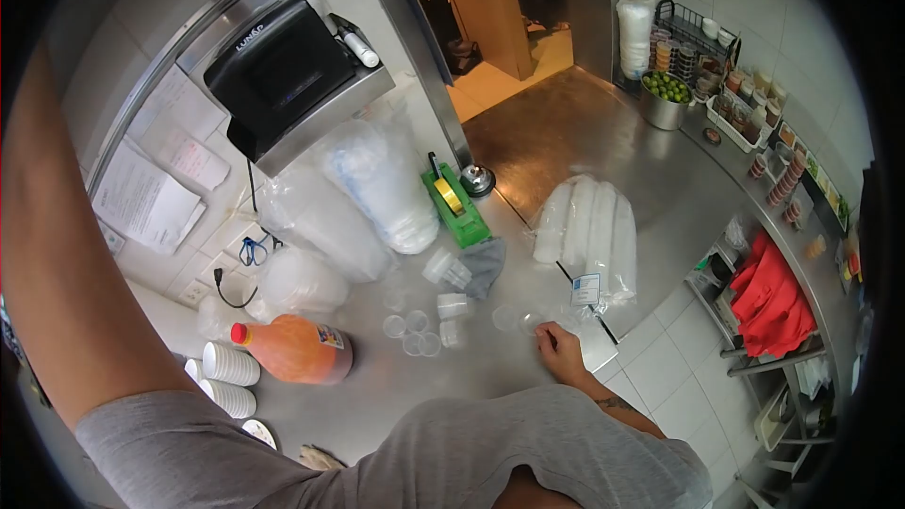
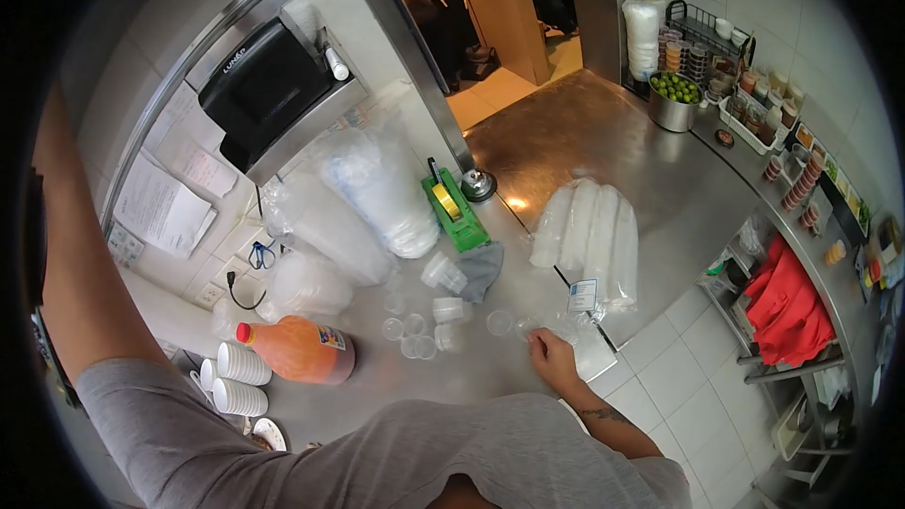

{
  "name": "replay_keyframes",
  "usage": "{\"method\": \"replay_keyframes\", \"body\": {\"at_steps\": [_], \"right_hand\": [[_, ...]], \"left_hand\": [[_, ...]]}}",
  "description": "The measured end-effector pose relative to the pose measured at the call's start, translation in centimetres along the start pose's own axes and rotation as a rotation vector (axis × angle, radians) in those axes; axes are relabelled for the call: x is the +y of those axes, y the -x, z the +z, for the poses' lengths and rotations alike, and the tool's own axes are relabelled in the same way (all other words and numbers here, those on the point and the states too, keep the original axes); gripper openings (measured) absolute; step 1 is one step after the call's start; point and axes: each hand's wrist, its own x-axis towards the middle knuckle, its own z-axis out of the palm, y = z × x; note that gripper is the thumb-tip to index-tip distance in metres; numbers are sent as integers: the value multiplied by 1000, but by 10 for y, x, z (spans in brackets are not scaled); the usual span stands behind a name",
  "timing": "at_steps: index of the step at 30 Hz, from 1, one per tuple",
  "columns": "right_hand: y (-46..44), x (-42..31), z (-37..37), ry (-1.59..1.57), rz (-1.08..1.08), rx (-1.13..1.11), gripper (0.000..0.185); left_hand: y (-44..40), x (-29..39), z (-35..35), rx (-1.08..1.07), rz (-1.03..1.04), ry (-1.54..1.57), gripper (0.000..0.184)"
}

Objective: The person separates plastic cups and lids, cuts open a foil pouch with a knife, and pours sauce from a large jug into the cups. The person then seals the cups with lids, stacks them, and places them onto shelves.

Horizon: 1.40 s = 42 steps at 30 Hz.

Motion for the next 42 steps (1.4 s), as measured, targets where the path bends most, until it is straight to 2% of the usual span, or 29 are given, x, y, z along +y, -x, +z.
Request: {"method": "replay_keyframes", "body": {"at_steps": [4,7,20,29,31,34,39,41,42], "right_hand": [[11,19,-6,153,-25,-24,14],[10,15,-5,168,-147,-16,12],[10,10,-5,224,-119,-81,7],[10,24,0,264,-251,-55,6],[9,21,-1,297,-217,-90,7],[11,23,3,269,-291,-22,7],[12,32,1,280,-306,-36,7],[12,34,-1,264,-313,-40,9],[11,36,-1,241,-281,-45,11]], "left_hand": [[-17,7,7,-9,-8,-30,46],[-29,12,7,-4,0,-60,47],[-60,30,1,49,30,-109,52],[-97,70,-78,186,54,-38,56],[-109,80,-97,218,58,2,57],[-101,93,-131,307,63,126,62],[-9,117,-168,522,102,540,83],[17,111,-179,507,104,684,91],[21,92,-186,386,139,733,77]]}}
